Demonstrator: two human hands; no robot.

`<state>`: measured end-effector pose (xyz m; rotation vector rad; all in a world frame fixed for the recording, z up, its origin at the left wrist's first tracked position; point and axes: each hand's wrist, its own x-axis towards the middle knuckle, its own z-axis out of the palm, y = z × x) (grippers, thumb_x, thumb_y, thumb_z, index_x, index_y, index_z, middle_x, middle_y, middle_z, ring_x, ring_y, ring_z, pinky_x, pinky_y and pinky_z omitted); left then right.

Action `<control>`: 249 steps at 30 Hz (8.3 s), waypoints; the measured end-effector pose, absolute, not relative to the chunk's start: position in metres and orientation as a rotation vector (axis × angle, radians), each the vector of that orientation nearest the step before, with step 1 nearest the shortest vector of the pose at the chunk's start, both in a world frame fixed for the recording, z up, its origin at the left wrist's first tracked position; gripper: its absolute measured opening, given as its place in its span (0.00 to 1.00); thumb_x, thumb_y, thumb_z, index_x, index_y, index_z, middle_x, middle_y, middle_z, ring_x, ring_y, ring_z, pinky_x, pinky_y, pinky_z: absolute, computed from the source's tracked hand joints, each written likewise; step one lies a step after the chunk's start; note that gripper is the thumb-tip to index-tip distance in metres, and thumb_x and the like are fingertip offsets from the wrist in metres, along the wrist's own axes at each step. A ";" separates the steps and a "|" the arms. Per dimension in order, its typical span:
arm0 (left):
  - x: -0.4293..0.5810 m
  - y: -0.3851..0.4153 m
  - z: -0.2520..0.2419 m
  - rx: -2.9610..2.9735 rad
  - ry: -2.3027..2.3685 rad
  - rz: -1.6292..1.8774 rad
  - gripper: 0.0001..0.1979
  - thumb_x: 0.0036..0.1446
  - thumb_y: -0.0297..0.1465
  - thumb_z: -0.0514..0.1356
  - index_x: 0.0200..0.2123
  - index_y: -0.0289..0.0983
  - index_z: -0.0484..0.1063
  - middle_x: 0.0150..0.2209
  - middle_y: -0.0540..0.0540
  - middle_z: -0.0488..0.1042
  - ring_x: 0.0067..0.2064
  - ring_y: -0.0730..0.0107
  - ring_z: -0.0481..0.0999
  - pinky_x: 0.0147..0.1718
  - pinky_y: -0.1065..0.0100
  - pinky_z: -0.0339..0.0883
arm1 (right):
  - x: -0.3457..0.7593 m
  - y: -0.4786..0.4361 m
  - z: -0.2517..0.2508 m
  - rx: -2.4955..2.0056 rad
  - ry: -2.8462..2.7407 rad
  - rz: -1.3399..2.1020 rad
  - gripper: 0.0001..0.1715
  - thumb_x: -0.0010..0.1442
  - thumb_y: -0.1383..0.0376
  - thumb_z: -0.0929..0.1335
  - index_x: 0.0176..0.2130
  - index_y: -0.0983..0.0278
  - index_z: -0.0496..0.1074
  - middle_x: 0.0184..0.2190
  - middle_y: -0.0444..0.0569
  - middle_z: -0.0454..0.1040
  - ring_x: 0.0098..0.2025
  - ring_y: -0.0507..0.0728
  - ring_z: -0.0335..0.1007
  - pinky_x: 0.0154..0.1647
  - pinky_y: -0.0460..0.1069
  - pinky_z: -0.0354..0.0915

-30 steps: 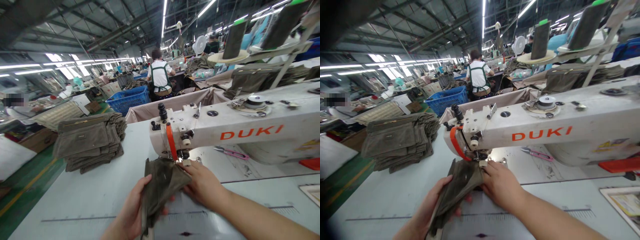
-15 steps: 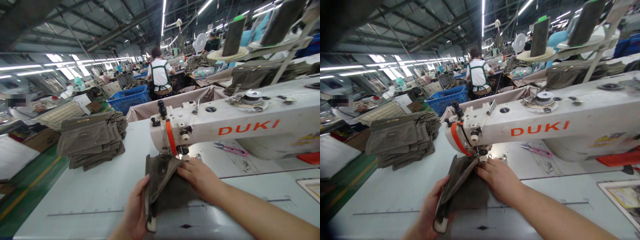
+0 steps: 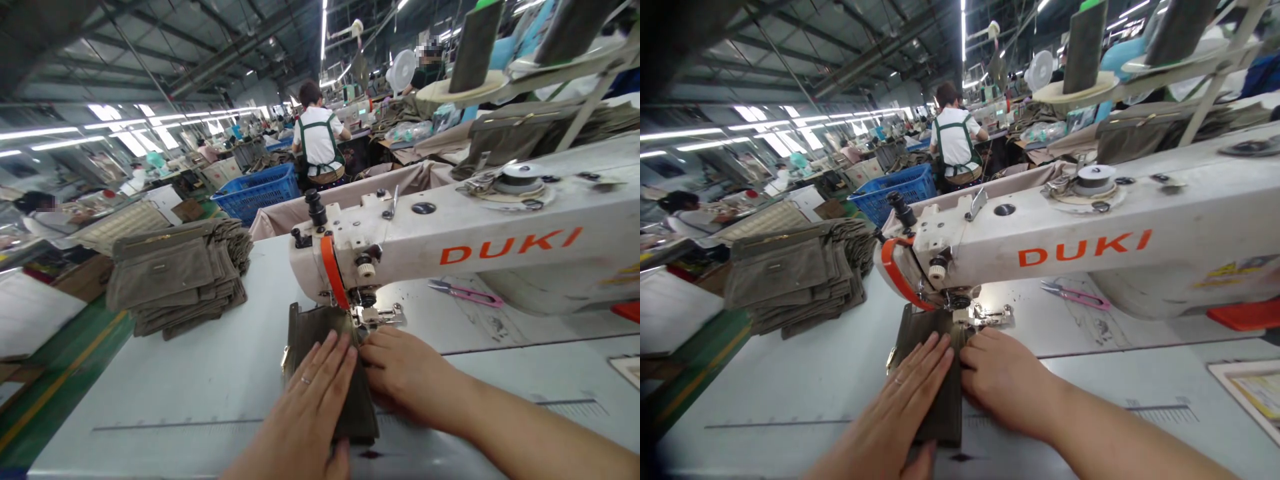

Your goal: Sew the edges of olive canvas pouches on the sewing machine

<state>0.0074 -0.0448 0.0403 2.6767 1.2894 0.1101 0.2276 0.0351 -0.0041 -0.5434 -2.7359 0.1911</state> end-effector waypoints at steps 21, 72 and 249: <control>0.011 -0.022 0.023 2.838 1.182 -0.076 0.44 0.38 0.22 0.51 0.64 0.24 0.53 0.67 0.32 0.52 0.68 0.51 0.50 0.62 0.48 0.57 | 0.229 0.030 0.000 -0.483 -2.709 0.232 0.05 0.64 0.66 0.66 0.34 0.63 0.70 0.34 0.44 0.74 0.39 0.56 0.66 0.42 0.53 0.61; 0.017 -0.024 0.015 2.439 1.077 0.800 0.09 0.62 0.22 0.57 0.38 0.37 0.77 0.39 0.46 0.79 0.41 0.68 0.76 0.42 0.66 0.72 | 0.238 -0.012 -0.013 -0.657 -2.440 0.432 0.15 0.64 0.71 0.62 0.48 0.63 0.72 0.43 0.50 0.77 0.39 0.57 0.68 0.40 0.52 0.66; 0.017 0.058 -0.013 2.506 1.448 0.882 0.05 0.56 0.23 0.64 0.33 0.40 0.77 0.37 0.48 0.80 0.43 0.59 0.75 0.47 0.60 0.68 | 0.218 0.068 -0.020 -1.130 -2.391 0.357 0.15 0.64 0.69 0.62 0.43 0.63 0.77 0.40 0.56 0.75 0.42 0.63 0.71 0.43 0.56 0.69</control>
